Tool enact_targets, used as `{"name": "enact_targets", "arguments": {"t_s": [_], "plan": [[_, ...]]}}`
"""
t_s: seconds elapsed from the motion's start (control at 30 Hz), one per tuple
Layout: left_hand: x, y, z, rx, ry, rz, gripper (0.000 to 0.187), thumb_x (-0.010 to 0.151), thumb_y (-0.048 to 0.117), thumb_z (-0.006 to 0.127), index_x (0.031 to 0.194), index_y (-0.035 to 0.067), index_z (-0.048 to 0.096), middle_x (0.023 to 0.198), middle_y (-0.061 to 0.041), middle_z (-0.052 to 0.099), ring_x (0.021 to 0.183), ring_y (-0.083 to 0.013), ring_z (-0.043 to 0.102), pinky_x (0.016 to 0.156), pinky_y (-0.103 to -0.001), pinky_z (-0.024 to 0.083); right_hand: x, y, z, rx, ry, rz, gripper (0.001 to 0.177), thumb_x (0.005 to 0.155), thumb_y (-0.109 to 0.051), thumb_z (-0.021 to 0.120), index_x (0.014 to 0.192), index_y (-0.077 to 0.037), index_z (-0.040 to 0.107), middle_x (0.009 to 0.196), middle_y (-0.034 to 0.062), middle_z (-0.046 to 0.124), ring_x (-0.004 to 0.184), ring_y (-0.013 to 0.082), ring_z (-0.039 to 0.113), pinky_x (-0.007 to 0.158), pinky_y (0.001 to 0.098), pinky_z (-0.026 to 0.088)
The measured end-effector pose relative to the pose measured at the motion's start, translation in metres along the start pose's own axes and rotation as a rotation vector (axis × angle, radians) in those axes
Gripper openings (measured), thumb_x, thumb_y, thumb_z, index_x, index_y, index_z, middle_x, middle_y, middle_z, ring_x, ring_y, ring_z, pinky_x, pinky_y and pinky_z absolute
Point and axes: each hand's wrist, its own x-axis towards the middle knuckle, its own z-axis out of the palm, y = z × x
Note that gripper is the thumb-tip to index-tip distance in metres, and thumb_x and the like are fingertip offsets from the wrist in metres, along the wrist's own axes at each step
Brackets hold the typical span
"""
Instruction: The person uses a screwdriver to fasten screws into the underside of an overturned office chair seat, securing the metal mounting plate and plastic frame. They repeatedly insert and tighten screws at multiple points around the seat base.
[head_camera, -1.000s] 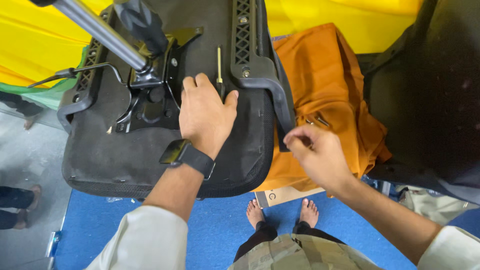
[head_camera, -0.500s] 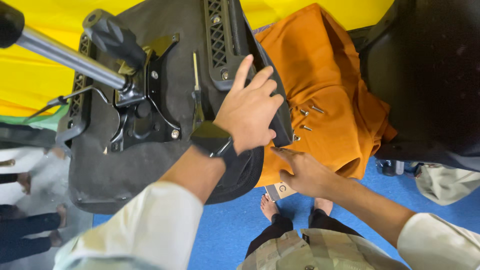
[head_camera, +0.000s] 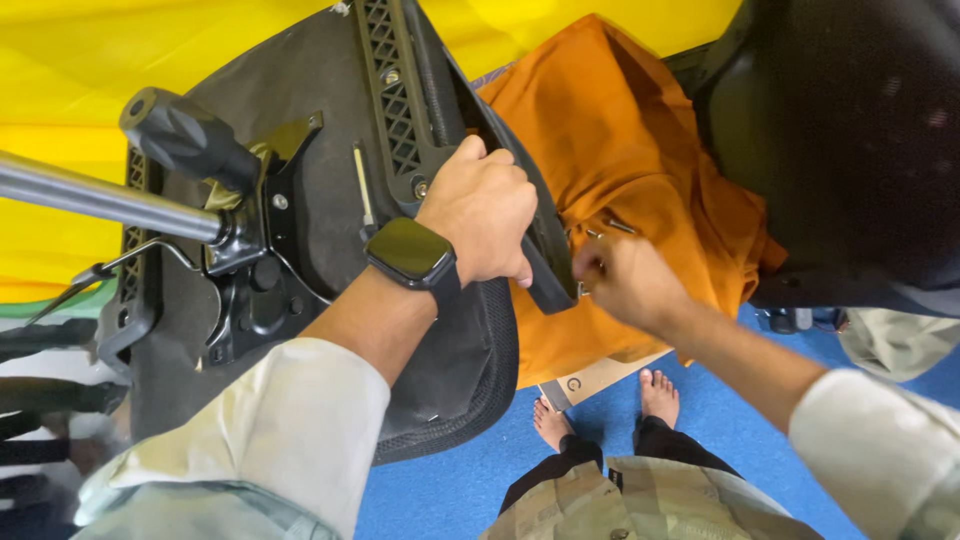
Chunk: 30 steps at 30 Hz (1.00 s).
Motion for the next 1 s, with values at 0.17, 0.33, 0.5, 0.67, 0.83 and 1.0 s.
{"name": "enact_targets", "arguments": {"t_s": [0.17, 0.33, 0.5, 0.67, 0.83, 1.0], "plan": [[-0.002, -0.005, 0.006, -0.026, 0.071, 0.045, 0.057, 0.046, 0.057, 0.092, 0.074, 0.009, 0.079, 0.08, -0.007, 0.072, 0.092, -0.0245, 0.063, 0.085, -0.039, 0.039, 0.067, 0.006, 0.01, -0.134, -0.175, -0.219, 0.015, 0.083, -0.017, 0.071, 0.092, -0.008, 0.076, 0.086, 0.0185, 0.074, 0.08, 0.0378, 0.072, 0.073, 0.0459, 0.057], [-0.003, -0.012, 0.011, -0.075, 0.148, 0.075, 0.053, 0.044, 0.055, 0.092, 0.073, 0.011, 0.08, 0.078, -0.006, 0.072, 0.091, -0.0254, 0.062, 0.084, -0.039, 0.04, 0.105, -0.034, 0.018, -0.183, -0.313, -0.446, 0.03, 0.073, -0.027, 0.079, 0.1, -0.013, 0.077, 0.099, 0.0138, 0.075, 0.098, 0.0349, 0.069, 0.081, 0.0467, 0.054], [-0.002, -0.013, 0.013, -0.08, 0.103, 0.065, 0.049, 0.047, 0.052, 0.093, 0.071, 0.012, 0.078, 0.078, -0.004, 0.072, 0.092, -0.0244, 0.062, 0.084, -0.038, 0.04, 0.119, -0.167, 0.061, -0.86, -0.207, 0.897, 0.045, 0.064, -0.043, 0.088, 0.092, -0.01, 0.075, 0.093, 0.0063, 0.072, 0.104, 0.0229, 0.058, 0.093, 0.0364, 0.039], [-0.004, -0.014, 0.013, -0.106, 0.16, 0.065, 0.046, 0.044, 0.049, 0.093, 0.07, 0.014, 0.078, 0.077, -0.002, 0.072, 0.091, -0.0227, 0.063, 0.084, -0.037, 0.04, 0.118, -0.192, 0.061, -1.047, -0.177, 1.05, 0.047, 0.058, -0.048, 0.093, 0.08, -0.011, 0.074, 0.089, 0.003, 0.069, 0.107, 0.0176, 0.052, 0.097, 0.0313, 0.032], [-0.003, -0.016, 0.011, -0.117, 0.146, 0.07, 0.046, 0.044, 0.05, 0.092, 0.071, 0.015, 0.078, 0.076, -0.002, 0.071, 0.091, -0.0219, 0.063, 0.085, -0.036, 0.04, 0.116, -0.188, 0.059, -1.195, -0.083, 1.088, 0.054, 0.05, -0.052, 0.093, 0.079, -0.011, 0.071, 0.089, 0.003, 0.067, 0.103, 0.0169, 0.052, 0.091, 0.0313, 0.036], [-0.002, -0.016, 0.011, -0.111, 0.1, 0.063, 0.045, 0.047, 0.05, 0.092, 0.071, 0.015, 0.078, 0.078, -0.002, 0.072, 0.093, -0.022, 0.063, 0.086, -0.036, 0.04, 0.121, -0.191, 0.064, -0.74, -0.019, 1.086, 0.056, 0.057, -0.051, 0.093, 0.084, -0.006, 0.073, 0.088, 0.0058, 0.07, 0.102, 0.0215, 0.056, 0.097, 0.0345, 0.035]]}}
